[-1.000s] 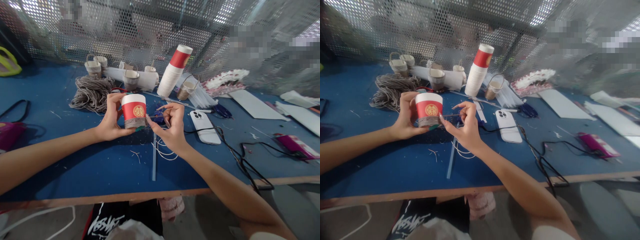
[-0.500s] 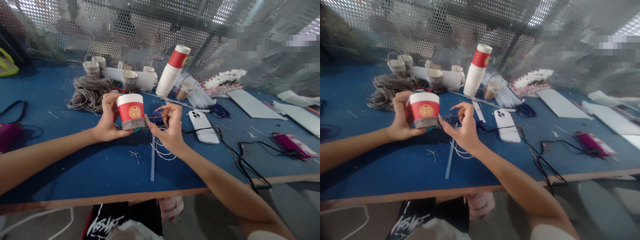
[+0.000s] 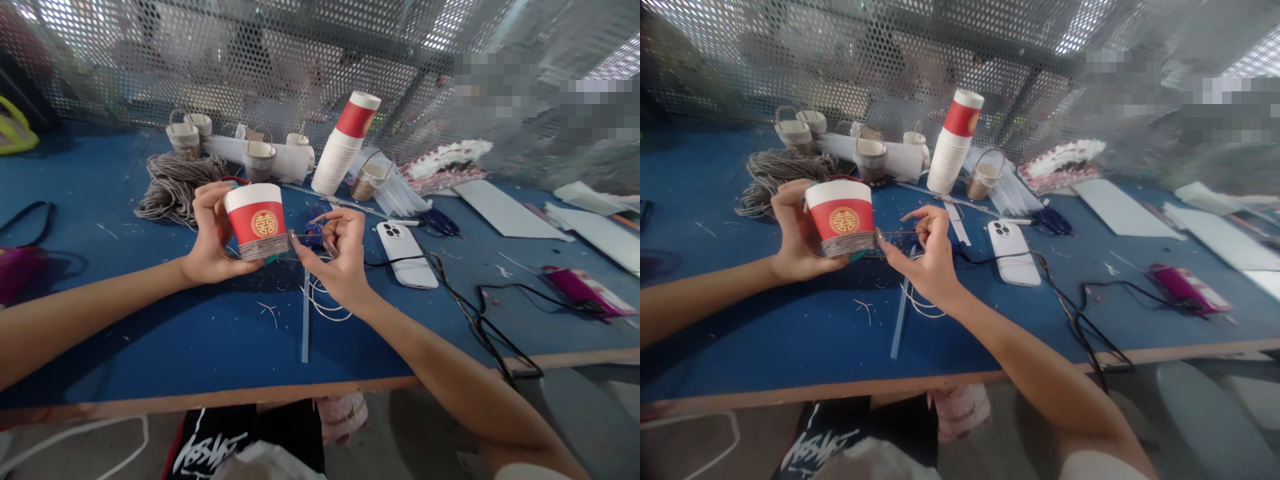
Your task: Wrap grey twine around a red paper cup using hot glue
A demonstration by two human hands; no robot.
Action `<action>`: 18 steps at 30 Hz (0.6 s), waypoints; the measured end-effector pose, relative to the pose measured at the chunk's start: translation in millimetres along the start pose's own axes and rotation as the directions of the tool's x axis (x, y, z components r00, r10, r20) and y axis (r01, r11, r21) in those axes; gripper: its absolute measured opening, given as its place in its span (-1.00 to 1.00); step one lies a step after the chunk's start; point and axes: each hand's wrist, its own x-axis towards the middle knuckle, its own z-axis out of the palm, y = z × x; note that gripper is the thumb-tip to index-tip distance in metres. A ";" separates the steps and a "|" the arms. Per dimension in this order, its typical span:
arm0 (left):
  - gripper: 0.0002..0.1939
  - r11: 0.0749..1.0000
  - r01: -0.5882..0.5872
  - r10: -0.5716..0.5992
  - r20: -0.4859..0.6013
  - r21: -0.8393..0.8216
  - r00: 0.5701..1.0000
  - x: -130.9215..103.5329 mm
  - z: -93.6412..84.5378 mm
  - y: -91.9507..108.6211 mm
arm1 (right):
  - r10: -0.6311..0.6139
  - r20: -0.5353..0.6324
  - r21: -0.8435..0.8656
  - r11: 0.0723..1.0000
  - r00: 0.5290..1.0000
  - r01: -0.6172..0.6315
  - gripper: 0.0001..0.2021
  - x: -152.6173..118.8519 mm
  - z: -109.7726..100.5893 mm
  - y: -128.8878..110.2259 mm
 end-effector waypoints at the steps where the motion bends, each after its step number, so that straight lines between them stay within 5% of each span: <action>1: -0.05 1.000 -0.004 0.004 -0.002 -0.008 1.000 -0.3 0.0 -0.4 | -0.003 0.004 0.010 1.000 1.000 0.003 -0.53 0.2 -0.3 0.8; 8: -0.04 0.999 0.013 -0.010 0.058 -0.047 0.998 -2.0 2.0 0.2 | 0.021 0.099 0.133 0.991 0.995 -0.034 -0.70 0.1 -4.0 7.5; 18: -0.10 1.000 0.019 -0.018 0.079 -0.014 0.997 -3.1 3.7 7.3 | 0.046 0.083 0.047 0.998 0.995 -0.050 -0.46 -0.1 1.5 -2.5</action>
